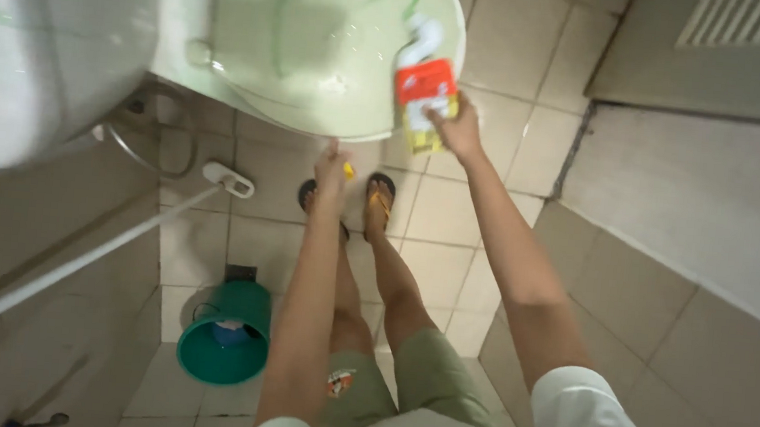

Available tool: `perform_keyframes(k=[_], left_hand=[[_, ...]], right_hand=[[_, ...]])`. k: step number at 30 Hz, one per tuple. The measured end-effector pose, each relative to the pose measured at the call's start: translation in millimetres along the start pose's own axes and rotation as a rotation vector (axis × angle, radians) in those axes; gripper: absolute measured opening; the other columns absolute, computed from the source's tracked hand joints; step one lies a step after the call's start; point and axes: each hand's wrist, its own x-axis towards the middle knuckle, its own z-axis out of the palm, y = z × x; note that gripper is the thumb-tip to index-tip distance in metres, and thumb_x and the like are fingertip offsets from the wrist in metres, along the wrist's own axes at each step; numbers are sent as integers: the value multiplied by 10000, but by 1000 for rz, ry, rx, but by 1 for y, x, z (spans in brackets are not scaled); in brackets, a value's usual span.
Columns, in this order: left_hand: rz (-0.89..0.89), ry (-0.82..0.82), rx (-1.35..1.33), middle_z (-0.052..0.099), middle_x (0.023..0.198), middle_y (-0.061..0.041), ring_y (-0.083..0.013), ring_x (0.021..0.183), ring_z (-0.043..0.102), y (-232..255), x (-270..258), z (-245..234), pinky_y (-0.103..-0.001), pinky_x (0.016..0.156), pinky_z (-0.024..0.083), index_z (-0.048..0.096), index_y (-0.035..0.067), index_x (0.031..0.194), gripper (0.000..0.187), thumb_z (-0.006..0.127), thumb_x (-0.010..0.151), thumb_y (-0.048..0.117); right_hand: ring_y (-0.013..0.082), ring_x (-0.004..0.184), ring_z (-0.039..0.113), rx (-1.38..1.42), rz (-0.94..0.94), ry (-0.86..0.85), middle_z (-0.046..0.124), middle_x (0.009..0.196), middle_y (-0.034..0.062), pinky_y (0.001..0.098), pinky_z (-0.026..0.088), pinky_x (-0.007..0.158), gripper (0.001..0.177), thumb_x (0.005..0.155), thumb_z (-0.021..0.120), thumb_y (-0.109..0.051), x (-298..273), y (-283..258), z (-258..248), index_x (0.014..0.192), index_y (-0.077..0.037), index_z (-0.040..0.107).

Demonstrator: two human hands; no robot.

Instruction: Clean the toilet bowl and exterior surfaces with a brush and cleaning solution.

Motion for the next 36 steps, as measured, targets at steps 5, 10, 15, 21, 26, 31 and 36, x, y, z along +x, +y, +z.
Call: perform_keyframes(k=[5, 10, 15, 21, 26, 31, 36], left_hand=[[-149, 28, -332, 619, 1266, -44, -172, 924, 654, 33, -3, 14, -334, 750, 580, 547, 57, 1339, 390, 619, 963, 129], [-327, 86, -588, 612, 992, -111, -247, 750, 653, 12, 26, 16, -370, 724, 575, 597, 50, 1047, 103, 606, 968, 116], [-412, -114, -712, 668, 846, -45, -199, 789, 673, 20, 35, 11, -410, 687, 510, 578, 115, 969, 77, 560, 964, 190], [-466, -31, -719, 653, 923, -57, -168, 842, 665, 50, 4, 9, -584, 936, 509, 583, 110, 1005, 132, 510, 934, 193], [-349, -159, -687, 663, 1102, 2, -135, 795, 601, 79, -46, -11, -592, 1073, 390, 569, 200, 1178, 242, 489, 950, 180], [-268, -228, -641, 675, 1213, -17, -132, 810, 623, 133, -108, -54, -628, 1103, 400, 555, 195, 1343, 426, 481, 927, 139], [-211, -353, -810, 672, 1215, -44, -158, 866, 663, 169, -118, -126, -598, 1057, 413, 585, 106, 1308, 357, 483, 971, 164]], right_hand=[[311, 1016, 734, -334, -331, -273, 740, 1120, 192, 392, 577, 877, 597, 804, 843, -167, -39, 53, -21, 1308, 23, 586], [282, 1002, 739, -232, -299, -239, 749, 1082, 194, 378, 579, 896, 470, 830, 854, -151, -32, 96, -31, 1216, 14, 643], [191, 934, 729, 209, -318, 114, 746, 1031, 134, 332, 592, 833, 354, 875, 801, -101, -18, 110, -41, 1160, 8, 621], [158, 936, 709, 393, -424, 145, 727, 1039, 91, 313, 590, 838, 333, 908, 809, -93, -43, 82, -66, 1157, -3, 608], [157, 956, 686, 394, -485, 244, 711, 1059, 90, 312, 574, 860, 352, 911, 810, -103, -82, 71, -83, 1190, -3, 620], [158, 962, 693, 401, -480, 299, 711, 1065, 75, 325, 583, 863, 406, 873, 805, -148, -140, 52, -91, 1205, -18, 613], [189, 997, 712, 374, -519, 203, 728, 1086, 109, 348, 595, 898, 424, 872, 827, -194, -174, 18, -74, 1198, -5, 631]])
